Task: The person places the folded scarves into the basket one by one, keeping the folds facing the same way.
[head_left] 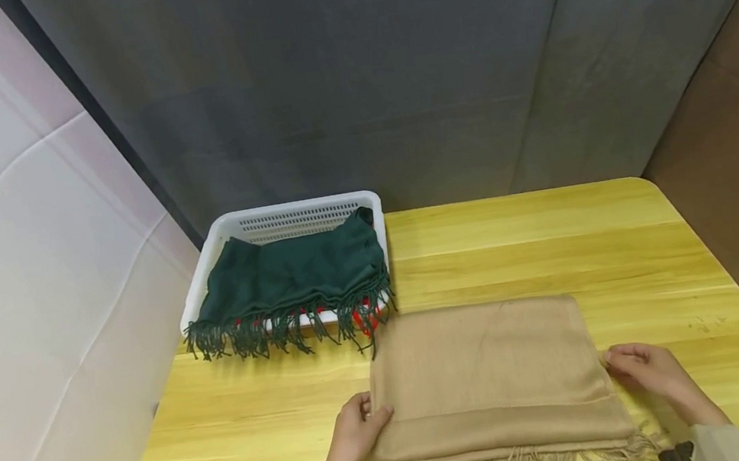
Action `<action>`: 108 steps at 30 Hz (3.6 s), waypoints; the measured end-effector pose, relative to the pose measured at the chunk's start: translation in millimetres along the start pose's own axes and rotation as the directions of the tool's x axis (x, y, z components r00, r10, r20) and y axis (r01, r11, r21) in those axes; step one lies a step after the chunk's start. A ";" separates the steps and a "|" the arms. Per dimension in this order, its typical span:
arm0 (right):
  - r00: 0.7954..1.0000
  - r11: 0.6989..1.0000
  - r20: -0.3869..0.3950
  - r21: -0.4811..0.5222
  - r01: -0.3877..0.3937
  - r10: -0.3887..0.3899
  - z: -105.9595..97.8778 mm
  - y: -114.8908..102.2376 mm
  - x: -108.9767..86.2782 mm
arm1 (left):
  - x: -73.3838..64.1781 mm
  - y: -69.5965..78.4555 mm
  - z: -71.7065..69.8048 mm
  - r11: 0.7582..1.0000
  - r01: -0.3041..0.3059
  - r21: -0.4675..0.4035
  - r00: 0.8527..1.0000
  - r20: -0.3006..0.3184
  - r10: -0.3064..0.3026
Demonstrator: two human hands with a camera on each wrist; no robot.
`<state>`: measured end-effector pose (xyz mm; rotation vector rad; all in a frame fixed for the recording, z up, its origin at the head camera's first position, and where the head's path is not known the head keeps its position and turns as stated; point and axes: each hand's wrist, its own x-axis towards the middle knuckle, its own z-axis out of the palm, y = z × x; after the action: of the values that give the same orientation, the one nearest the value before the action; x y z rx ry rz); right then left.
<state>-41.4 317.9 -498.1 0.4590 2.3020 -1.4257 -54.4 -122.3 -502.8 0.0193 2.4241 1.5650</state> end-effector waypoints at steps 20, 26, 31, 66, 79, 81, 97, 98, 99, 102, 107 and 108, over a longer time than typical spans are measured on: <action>0.996 0.992 -0.078 0.114 0.054 -0.045 26.0 -13.1 10.6 | 28.1 3.6 9.6 0.974 0.051 -0.222 0.990 -0.116 -0.079; 0.998 0.978 -0.043 0.202 0.046 -0.038 31.5 -11.7 18.5 | 32.5 5.7 14.4 0.968 0.056 -0.243 0.992 -0.098 -0.082; 1.000 0.961 0.003 0.276 0.029 -0.031 34.5 -10.4 23.8 | 35.5 9.4 18.7 0.958 0.069 -0.280 0.994 -0.067 -0.091; 0.993 0.925 -0.086 0.365 0.108 -0.083 39.6 -26.7 14.7 | 41.7 22.9 22.2 0.921 0.049 -0.386 0.998 0.054 -0.031; 0.966 0.895 -0.141 0.366 0.255 -0.218 28.9 -33.6 -5.5 | 18.0 36.8 18.3 0.887 0.035 -0.460 0.995 0.103 0.014; 0.965 0.890 -0.138 0.374 0.260 -0.224 27.2 -36.1 -7.9 | 15.0 39.6 16.7 0.887 0.024 -0.462 0.995 0.092 0.022; 0.931 0.790 -0.210 0.492 0.366 -0.300 16.5 -60.7 -25.4 | -11.9 67.9 -8.9 0.895 -0.078 -0.440 0.988 0.084 0.127; 0.928 0.781 -0.219 0.500 0.373 -0.302 16.3 -62.4 -26.4 | -13.5 69.2 -11.0 0.894 -0.081 -0.441 0.989 0.079 0.128; 0.926 0.773 -0.223 0.510 0.377 -0.305 16.0 -64.1 -27.4 | -14.8 70.2 -13.0 0.892 -0.083 -0.444 0.989 0.072 0.128; 0.917 0.762 -0.232 0.511 0.398 -0.323 14.7 -69.1 -29.5 | -17.5 71.7 -18.6 0.873 -0.073 -0.482 0.989 0.075 0.124; 0.902 0.741 -0.242 0.513 0.433 -0.359 13.3 -78.5 -30.4 | -19.4 70.4 -28.9 0.818 -0.015 -0.576 0.980 0.153 0.125; 0.899 0.737 -0.243 0.516 0.437 -0.364 13.3 -80.5 -30.3 | -19.8 70.0 -31.2 0.811 -0.008 -0.585 0.977 0.168 0.131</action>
<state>-50.8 269.3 -426.4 0.2068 2.1198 -2.3814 -50.9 -123.7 -423.7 0.1471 1.7201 2.1602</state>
